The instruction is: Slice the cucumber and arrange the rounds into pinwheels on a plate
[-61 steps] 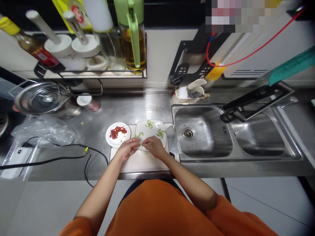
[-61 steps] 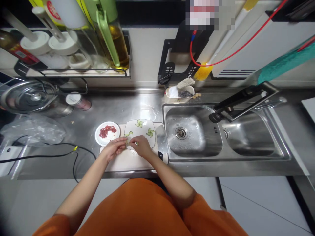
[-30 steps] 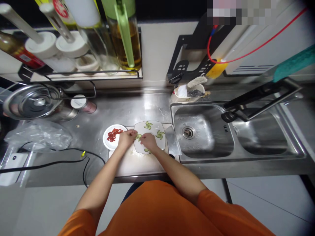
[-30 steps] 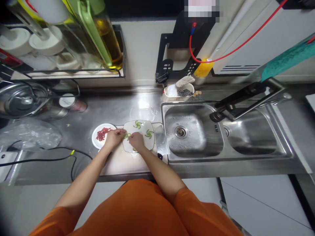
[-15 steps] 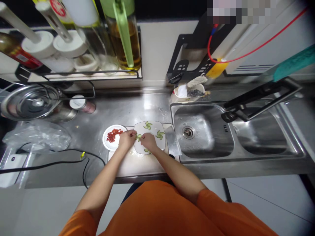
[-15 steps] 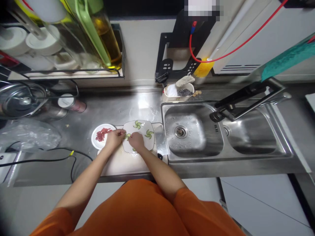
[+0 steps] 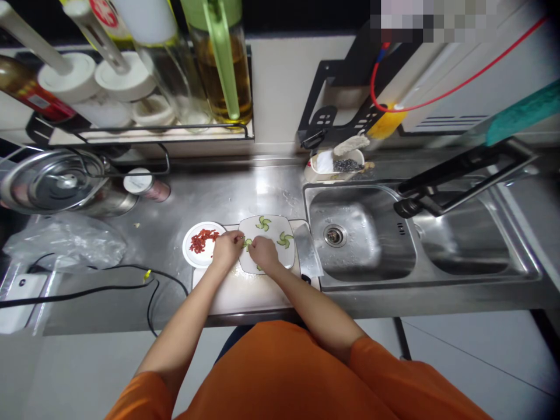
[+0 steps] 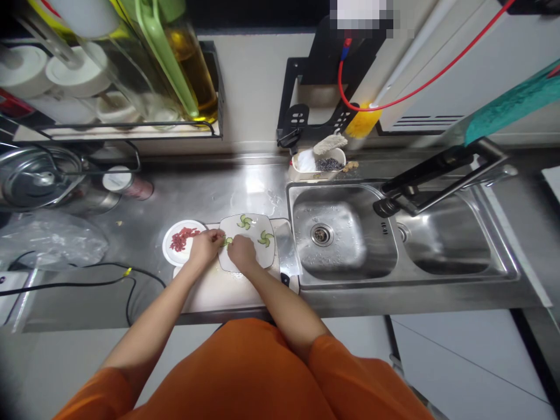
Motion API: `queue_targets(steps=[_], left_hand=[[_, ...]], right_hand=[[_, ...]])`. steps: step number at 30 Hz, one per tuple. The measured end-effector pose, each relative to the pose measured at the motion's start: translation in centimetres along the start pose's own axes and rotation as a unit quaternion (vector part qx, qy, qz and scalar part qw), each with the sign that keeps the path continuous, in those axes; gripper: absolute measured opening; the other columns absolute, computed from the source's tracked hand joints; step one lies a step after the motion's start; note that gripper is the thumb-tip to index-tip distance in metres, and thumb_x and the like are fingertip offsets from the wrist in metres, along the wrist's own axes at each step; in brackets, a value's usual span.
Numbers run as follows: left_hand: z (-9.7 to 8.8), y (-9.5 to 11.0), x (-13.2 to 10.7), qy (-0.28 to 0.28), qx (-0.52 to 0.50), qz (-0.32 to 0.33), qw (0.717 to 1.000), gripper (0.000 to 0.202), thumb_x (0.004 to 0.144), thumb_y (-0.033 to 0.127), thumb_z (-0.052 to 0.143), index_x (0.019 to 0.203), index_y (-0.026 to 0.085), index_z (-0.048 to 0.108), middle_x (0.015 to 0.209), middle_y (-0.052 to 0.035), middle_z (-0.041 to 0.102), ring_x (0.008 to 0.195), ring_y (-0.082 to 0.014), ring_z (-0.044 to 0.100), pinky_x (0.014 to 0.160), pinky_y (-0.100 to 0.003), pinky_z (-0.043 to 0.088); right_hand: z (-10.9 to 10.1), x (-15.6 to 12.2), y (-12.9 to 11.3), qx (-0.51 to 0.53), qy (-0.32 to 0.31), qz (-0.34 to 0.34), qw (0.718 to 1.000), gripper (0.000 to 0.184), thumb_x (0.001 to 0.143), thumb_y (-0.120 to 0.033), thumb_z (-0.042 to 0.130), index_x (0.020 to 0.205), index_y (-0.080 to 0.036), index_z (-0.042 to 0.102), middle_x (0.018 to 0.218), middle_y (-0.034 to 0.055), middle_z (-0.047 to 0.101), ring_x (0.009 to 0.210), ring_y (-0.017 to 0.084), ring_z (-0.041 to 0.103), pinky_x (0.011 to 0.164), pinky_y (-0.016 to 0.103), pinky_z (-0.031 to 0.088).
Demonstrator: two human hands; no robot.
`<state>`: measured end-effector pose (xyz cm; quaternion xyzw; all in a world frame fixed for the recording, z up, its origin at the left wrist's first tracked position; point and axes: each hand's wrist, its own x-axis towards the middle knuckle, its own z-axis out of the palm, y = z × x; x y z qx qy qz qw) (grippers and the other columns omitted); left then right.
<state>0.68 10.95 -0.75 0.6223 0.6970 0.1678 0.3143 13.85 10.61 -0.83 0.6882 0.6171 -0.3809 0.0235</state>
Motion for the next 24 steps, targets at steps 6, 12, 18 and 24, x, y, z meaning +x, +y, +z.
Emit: queue_targets(steps=[6,12,18,24], left_hand=[[-0.1,0.4,-0.2,0.007,0.029,0.005,1.000,0.020,0.076,0.020,0.052,0.089,0.018,0.068,0.082,-0.0051,0.066,0.080,-0.0168,0.058,0.077,-0.026,0.043],[-0.3,0.7,-0.5,-0.007,0.051,-0.001,0.999,0.018,0.078,0.022,0.051,0.086,0.020,0.067,0.084,-0.0047,0.066,0.080,-0.0168,0.058,0.073,-0.026,0.042],[-0.3,0.7,-0.7,0.004,0.060,-0.010,0.998,0.019,0.079,0.026,0.051,0.088,0.021,0.067,0.086,-0.0050,0.067,0.080,-0.0177,0.059,0.073,-0.027,0.042],[-2.6,-0.7,-1.4,0.084,0.062,-0.017,0.994,0.022,0.079,0.027,0.050,0.089,0.020,0.069,0.090,-0.0052,0.069,0.085,-0.0185,0.061,0.082,-0.028,0.044]], right_hand=[[-0.1,-0.1,-0.3,-0.023,-0.001,0.001,1.000,0.022,0.087,-0.029,0.047,0.096,-0.015,0.063,0.091,0.0102,0.067,0.083,0.020,0.060,0.064,0.026,0.037],[0.1,-0.4,-0.2,-0.024,0.005,-0.016,1.000,0.023,0.088,-0.027,0.045,0.096,-0.016,0.063,0.090,0.0099,0.067,0.082,0.019,0.060,0.062,0.025,0.036],[-0.4,-0.9,-0.3,-0.019,0.006,-0.011,1.000,0.020,0.087,-0.027,0.046,0.092,-0.018,0.063,0.090,0.0078,0.067,0.079,0.018,0.059,0.059,0.024,0.034],[-1.3,-2.1,0.4,-0.011,0.009,-0.041,0.999,0.018,0.086,-0.025,0.046,0.083,-0.019,0.063,0.081,0.0042,0.067,0.075,0.016,0.057,0.057,0.024,0.030]])
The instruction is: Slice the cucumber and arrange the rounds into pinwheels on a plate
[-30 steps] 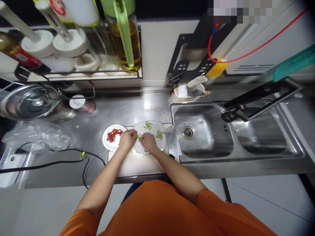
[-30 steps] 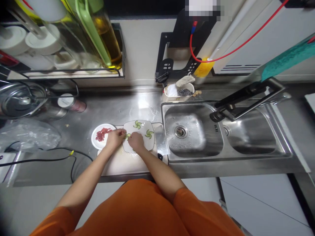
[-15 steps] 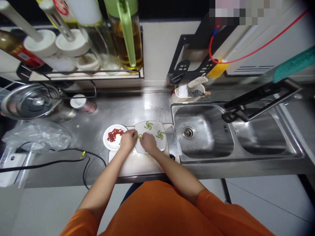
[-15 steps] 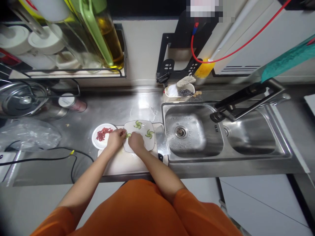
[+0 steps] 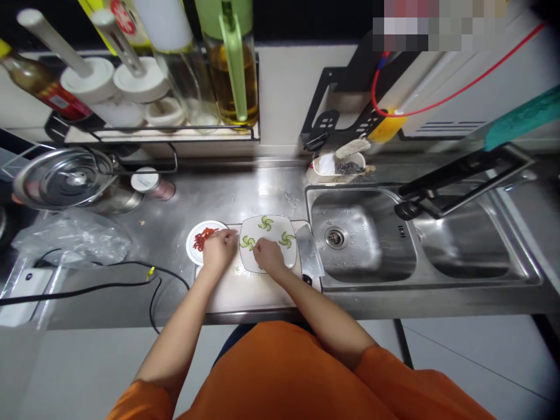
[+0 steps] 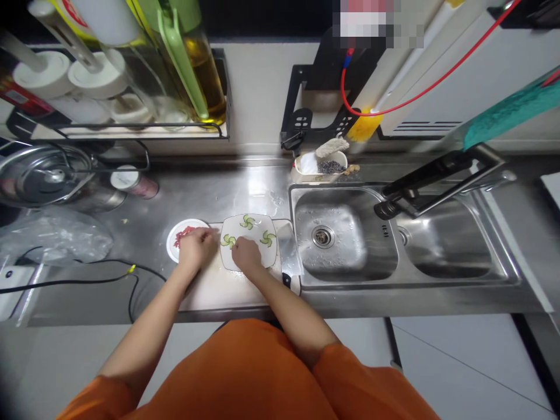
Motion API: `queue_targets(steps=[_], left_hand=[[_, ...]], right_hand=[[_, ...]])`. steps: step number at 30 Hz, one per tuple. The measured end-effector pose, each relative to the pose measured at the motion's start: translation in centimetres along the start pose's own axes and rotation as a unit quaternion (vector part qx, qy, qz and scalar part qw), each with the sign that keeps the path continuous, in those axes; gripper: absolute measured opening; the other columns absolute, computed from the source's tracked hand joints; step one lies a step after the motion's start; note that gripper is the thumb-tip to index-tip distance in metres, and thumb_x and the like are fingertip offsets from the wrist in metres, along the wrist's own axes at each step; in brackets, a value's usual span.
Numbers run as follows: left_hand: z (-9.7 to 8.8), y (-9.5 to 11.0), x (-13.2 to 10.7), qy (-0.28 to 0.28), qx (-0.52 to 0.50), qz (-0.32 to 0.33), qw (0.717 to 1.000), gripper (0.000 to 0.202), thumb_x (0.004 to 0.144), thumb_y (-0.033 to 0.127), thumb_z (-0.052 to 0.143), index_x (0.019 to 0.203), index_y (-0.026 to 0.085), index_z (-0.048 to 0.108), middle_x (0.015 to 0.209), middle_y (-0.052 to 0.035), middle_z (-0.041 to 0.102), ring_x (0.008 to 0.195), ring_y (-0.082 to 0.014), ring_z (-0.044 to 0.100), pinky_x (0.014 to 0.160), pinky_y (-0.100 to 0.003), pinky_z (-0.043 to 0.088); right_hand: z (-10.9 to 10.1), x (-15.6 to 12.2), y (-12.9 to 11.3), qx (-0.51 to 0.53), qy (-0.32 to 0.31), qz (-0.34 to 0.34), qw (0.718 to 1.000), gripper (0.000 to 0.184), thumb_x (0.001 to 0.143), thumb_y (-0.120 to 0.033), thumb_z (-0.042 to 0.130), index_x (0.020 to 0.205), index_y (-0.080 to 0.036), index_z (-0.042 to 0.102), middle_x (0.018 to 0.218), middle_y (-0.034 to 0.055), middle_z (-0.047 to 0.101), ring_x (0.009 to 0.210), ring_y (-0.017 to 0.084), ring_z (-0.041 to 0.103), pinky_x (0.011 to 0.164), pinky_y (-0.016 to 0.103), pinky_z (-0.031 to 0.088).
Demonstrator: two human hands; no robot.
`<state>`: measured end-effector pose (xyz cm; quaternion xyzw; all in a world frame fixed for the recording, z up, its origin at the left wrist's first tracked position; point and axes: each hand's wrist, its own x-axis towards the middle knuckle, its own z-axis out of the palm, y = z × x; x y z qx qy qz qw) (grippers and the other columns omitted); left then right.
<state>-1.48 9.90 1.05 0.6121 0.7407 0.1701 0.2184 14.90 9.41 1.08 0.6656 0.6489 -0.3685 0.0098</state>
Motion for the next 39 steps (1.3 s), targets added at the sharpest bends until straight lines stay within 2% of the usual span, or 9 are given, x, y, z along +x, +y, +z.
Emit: queue_targets(steps=[5,8,12,17,23,26,29,33,39], left_hand=[[-3.3,-3.1,-1.7,0.047,0.037,-0.083,0.995,0.024,0.079,0.030,0.051,0.094,0.022,0.068,0.094,-0.0058,0.069,0.086,-0.0192,0.062,0.080,-0.029,0.045],[-4.1,-4.4,-2.9,0.058,0.078,-0.122,0.988,0.024,0.078,0.032,0.052,0.091,0.022,0.069,0.094,-0.0081,0.068,0.085,-0.0210,0.061,0.080,-0.031,0.045],[-3.1,-4.8,-3.3,0.049,0.086,-0.122,0.988,0.023,0.076,0.032,0.053,0.087,0.022,0.071,0.091,-0.0080,0.068,0.086,-0.0212,0.061,0.081,-0.030,0.044],[-1.3,-3.8,-2.0,0.039,0.059,-0.118,0.991,0.024,0.075,0.032,0.053,0.086,0.021,0.071,0.090,-0.0069,0.068,0.087,-0.0197,0.061,0.080,-0.027,0.044],[0.1,-3.3,-0.9,0.029,0.071,-0.116,0.990,0.026,0.075,0.029,0.049,0.081,0.020,0.072,0.085,-0.0094,0.069,0.086,-0.0226,0.060,0.081,-0.031,0.044],[0.3,-3.7,-0.9,0.038,0.062,-0.118,0.990,0.026,0.075,0.029,0.049,0.083,0.020,0.072,0.089,-0.0095,0.069,0.088,-0.0230,0.061,0.082,-0.032,0.044],[0.2,-3.9,-1.0,0.032,0.043,-0.122,0.991,0.024,0.074,0.032,0.050,0.078,0.021,0.071,0.083,-0.0080,0.070,0.084,-0.0222,0.061,0.080,-0.031,0.044],[0.2,-4.0,-1.0,0.024,0.009,-0.158,0.987,0.024,0.073,0.037,0.052,0.077,0.021,0.070,0.079,-0.0059,0.069,0.079,-0.0211,0.061,0.078,-0.030,0.044],[0.4,-4.0,-0.8,0.038,-0.014,-0.181,0.983,0.022,0.071,0.034,0.053,0.078,0.020,0.068,0.082,-0.0070,0.069,0.080,-0.0212,0.061,0.080,-0.031,0.044]], right_hand=[[-0.3,-2.0,1.4,-0.002,-0.015,-0.030,0.999,0.018,0.087,-0.027,0.046,0.085,-0.020,0.062,0.079,0.0020,0.066,0.072,0.015,0.056,0.057,0.024,0.029],[-0.3,-3.2,2.1,-0.028,-0.009,-0.039,0.999,0.017,0.088,-0.027,0.046,0.086,-0.020,0.061,0.079,0.0019,0.066,0.074,0.015,0.057,0.058,0.024,0.028],[-0.3,-4.3,2.5,-0.056,-0.010,-0.032,0.998,0.017,0.089,-0.026,0.045,0.086,-0.019,0.061,0.079,0.0021,0.066,0.074,0.015,0.057,0.059,0.025,0.026],[-0.2,-4.7,2.5,-0.060,-0.008,-0.056,0.997,0.015,0.089,-0.026,0.046,0.086,-0.019,0.060,0.079,0.0022,0.065,0.074,0.014,0.057,0.059,0.025,0.025],[0.1,-5.0,2.7,-0.067,0.000,-0.060,0.996,0.016,0.089,-0.026,0.045,0.085,-0.020,0.059,0.080,0.0021,0.065,0.072,0.014,0.056,0.058,0.026,0.023],[0.1,-5.1,2.8,-0.071,0.003,-0.063,0.996,0.017,0.090,-0.026,0.044,0.086,-0.019,0.059,0.080,0.0024,0.065,0.073,0.015,0.057,0.058,0.026,0.024],[0.1,-5.1,2.8,-0.071,-0.003,-0.065,0.995,0.016,0.090,-0.026,0.044,0.086,-0.019,0.059,0.081,0.0030,0.065,0.074,0.015,0.057,0.059,0.026,0.024],[0.2,-5.0,2.6,-0.075,-0.001,-0.073,0.994,0.016,0.090,-0.026,0.044,0.086,-0.019,0.058,0.082,0.0030,0.066,0.073,0.015,0.057,0.059,0.027,0.023],[0.2,-5.0,2.4,-0.083,-0.008,-0.079,0.993,0.017,0.091,-0.025,0.043,0.087,-0.019,0.059,0.085,0.0033,0.065,0.073,0.015,0.056,0.059,0.027,0.024]])
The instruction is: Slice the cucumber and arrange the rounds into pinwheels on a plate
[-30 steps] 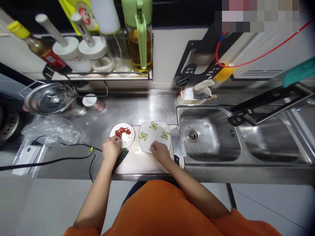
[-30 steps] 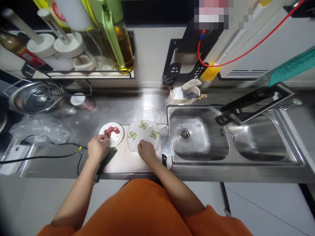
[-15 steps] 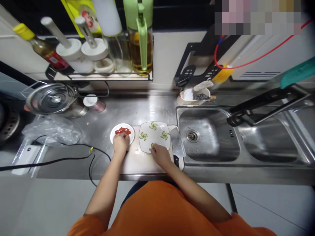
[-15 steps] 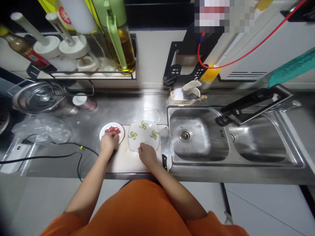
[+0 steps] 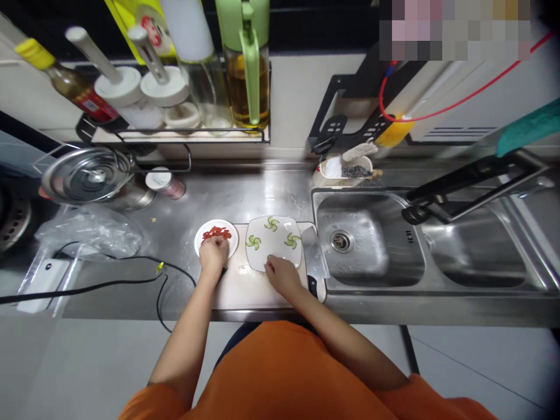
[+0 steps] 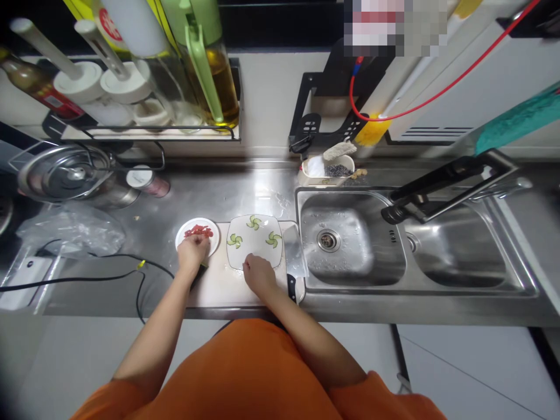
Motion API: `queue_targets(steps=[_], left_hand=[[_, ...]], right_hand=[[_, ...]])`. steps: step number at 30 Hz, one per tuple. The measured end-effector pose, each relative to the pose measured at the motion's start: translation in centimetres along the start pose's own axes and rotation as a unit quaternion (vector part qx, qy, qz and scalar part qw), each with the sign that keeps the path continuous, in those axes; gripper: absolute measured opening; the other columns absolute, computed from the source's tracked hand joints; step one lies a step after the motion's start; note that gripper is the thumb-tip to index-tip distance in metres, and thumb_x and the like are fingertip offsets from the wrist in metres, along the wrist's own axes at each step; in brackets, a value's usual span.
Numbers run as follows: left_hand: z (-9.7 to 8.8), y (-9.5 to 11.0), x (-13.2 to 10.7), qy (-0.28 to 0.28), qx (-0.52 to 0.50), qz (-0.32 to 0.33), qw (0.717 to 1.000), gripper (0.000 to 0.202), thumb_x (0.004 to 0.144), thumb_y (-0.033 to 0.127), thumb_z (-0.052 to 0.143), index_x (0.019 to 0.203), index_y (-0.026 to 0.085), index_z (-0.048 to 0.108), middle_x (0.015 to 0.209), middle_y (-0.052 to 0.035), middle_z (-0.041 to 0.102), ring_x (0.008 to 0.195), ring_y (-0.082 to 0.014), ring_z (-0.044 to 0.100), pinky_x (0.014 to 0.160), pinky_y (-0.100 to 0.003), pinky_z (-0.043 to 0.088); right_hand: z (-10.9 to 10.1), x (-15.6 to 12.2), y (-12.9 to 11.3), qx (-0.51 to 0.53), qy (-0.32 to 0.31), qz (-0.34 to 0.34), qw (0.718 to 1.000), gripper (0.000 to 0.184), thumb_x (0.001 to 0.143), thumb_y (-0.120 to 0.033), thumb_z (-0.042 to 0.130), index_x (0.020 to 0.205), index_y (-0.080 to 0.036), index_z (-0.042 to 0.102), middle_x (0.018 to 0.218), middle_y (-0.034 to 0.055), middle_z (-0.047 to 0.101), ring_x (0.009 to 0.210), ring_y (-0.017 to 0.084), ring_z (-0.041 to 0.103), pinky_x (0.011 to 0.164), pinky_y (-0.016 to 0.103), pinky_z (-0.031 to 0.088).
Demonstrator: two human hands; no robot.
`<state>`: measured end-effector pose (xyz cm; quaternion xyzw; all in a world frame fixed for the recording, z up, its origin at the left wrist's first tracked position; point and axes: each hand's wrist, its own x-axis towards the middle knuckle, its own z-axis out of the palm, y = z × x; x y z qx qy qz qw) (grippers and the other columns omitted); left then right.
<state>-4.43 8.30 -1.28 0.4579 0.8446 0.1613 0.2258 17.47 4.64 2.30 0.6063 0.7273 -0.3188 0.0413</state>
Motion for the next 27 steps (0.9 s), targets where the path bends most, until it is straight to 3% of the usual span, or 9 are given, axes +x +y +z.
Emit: queue_targets(steps=[8,14,21,27], left_hand=[[-2.3,-0.3,-1.3,-0.011,0.029,0.029,0.999,0.017,0.068,0.033,0.058,0.075,0.020,0.066,0.087,-0.0074,0.068,0.081,-0.0203,0.061,0.077,-0.029,0.045],[-3.4,0.3,-1.9,-0.052,0.016,-0.010,0.998,0.017,0.066,0.037,0.063,0.071,0.022,0.067,0.072,-0.0015,0.068,0.068,-0.0166,0.060,0.069,-0.026,0.044],[-1.2,2.8,-3.3,-0.093,-0.114,0.047,0.988,0.025,0.070,0.038,0.059,0.081,0.019,0.071,0.076,-0.0003,0.070,0.064,-0.0124,0.058,0.065,-0.023,0.044],[1.0,4.4,-4.1,-0.125,-0.142,0.003,0.982,0.026,0.069,0.040,0.059,0.077,0.018,0.071,0.067,0.0019,0.068,0.066,-0.0119,0.058,0.066,-0.021,0.043]], right_hand=[[0.1,0.1,0.3,-0.007,0.001,-0.009,1.000,0.018,0.091,-0.025,0.042,0.087,-0.019,0.058,0.085,0.0038,0.065,0.073,0.015,0.055,0.059,0.027,0.023],[-0.1,0.5,0.3,0.008,-0.020,-0.014,1.000,0.017,0.091,-0.025,0.043,0.088,-0.019,0.059,0.087,0.0035,0.064,0.077,0.015,0.055,0.061,0.026,0.025],[-0.1,2.2,0.5,0.069,0.016,-0.024,0.997,0.017,0.088,-0.020,0.044,0.088,-0.018,0.061,0.087,0.0026,0.063,0.078,0.014,0.052,0.065,0.024,0.029],[-0.3,5.0,0.0,0.125,0.077,-0.038,0.989,0.019,0.086,-0.018,0.045,0.085,-0.018,0.064,0.085,0.0030,0.062,0.083,0.014,0.052,0.071,0.022,0.033]])
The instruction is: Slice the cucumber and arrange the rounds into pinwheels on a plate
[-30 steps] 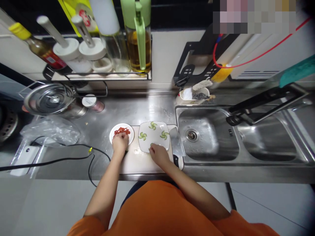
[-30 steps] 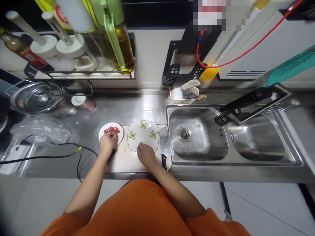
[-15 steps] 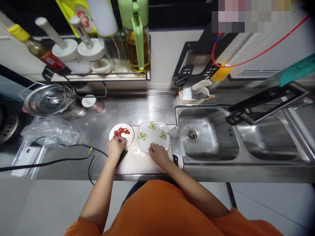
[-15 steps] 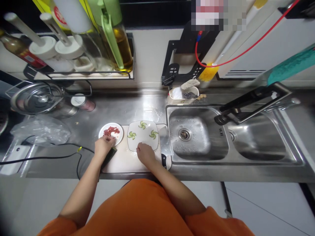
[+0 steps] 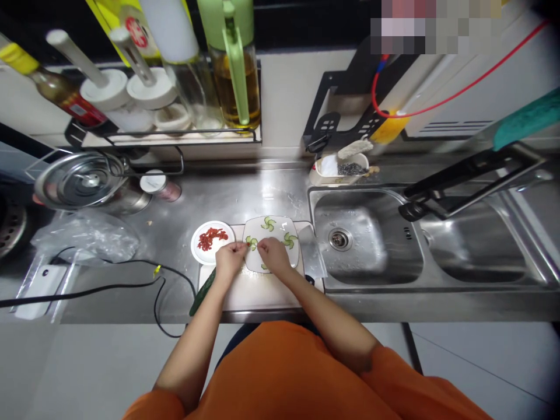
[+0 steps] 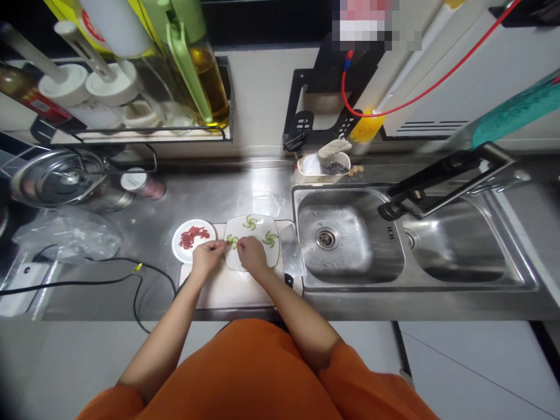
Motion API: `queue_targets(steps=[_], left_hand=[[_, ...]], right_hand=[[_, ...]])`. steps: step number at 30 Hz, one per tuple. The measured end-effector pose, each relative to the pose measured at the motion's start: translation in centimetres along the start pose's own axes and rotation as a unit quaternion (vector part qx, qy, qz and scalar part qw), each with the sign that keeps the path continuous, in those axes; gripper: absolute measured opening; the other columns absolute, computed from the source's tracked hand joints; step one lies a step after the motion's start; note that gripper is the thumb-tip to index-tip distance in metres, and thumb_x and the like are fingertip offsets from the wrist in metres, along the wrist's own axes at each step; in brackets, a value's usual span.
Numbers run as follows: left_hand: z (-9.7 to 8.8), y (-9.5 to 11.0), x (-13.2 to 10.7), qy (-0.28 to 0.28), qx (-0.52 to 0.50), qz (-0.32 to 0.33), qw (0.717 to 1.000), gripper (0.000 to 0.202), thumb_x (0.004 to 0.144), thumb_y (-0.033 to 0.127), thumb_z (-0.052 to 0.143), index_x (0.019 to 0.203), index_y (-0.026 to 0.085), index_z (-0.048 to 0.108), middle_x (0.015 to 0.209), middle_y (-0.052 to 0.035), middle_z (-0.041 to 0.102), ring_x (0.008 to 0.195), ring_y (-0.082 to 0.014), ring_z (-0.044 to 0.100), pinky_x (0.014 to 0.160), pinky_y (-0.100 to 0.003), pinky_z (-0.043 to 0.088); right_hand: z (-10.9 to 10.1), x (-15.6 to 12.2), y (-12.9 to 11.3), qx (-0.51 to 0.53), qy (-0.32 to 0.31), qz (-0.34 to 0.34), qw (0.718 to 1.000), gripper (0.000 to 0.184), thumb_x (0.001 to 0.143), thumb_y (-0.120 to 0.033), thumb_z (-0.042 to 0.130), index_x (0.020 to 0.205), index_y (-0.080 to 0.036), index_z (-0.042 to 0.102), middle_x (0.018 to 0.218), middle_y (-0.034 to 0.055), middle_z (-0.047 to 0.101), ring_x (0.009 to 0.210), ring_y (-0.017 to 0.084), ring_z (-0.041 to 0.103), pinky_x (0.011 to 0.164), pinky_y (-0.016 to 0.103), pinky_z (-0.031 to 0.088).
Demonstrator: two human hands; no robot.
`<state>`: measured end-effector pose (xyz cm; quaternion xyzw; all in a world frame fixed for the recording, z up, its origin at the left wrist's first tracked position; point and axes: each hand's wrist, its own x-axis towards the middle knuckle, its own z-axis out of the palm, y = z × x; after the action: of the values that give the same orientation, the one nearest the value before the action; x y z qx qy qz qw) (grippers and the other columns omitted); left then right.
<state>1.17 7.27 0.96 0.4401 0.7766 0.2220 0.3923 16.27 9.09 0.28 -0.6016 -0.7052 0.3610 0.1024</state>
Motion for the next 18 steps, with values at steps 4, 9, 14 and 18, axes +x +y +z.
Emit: queue_targets(steps=[4,9,14,18], left_hand=[[0.6,0.2,0.1,0.006,0.018,-0.028,0.999,0.028,0.070,0.043,0.057,0.071,0.019,0.070,0.061,0.0037,0.064,0.067,-0.0122,0.057,0.065,-0.020,0.041],[1.2,0.6,0.1,0.011,0.051,-0.023,0.998,0.033,0.072,0.045,0.054,0.060,0.016,0.065,0.050,0.0041,0.054,0.061,-0.0112,0.052,0.059,-0.019,0.036],[1.4,1.1,-0.1,0.014,0.101,-0.022,0.995,0.034,0.075,0.044,0.051,0.063,0.017,0.066,0.052,0.0021,0.056,0.059,-0.0111,0.050,0.059,-0.020,0.034],[1.6,1.2,0.1,0.009,0.124,-0.012,0.992,0.034,0.078,0.043,0.049,0.066,0.017,0.068,0.057,0.0002,0.060,0.060,-0.0113,0.051,0.060,-0.021,0.033]], right_hand=[[0.4,0.9,-0.3,0.009,0.012,-0.012,1.000,0.020,0.085,-0.015,0.046,0.080,-0.018,0.065,0.080,0.0024,0.063,0.081,0.014,0.052,0.073,0.022,0.033],[1.2,1.0,-0.4,-0.001,0.028,-0.016,0.999,0.023,0.083,-0.013,0.046,0.071,-0.018,0.065,0.073,0.0017,0.063,0.076,0.014,0.051,0.073,0.024,0.031],[1.8,1.1,-0.2,0.010,0.059,-0.015,0.998,0.020,0.080,-0.013,0.051,0.068,-0.019,0.066,0.068,0.0003,0.063,0.069,0.014,0.050,0.074,0.026,0.030],[2.1,1.2,0.0,0.015,0.074,-0.025,0.997,0.020,0.080,-0.013,0.052,0.067,-0.019,0.065,0.067,0.0002,0.063,0.068,0.014,0.050,0.074,0.026,0.029]])
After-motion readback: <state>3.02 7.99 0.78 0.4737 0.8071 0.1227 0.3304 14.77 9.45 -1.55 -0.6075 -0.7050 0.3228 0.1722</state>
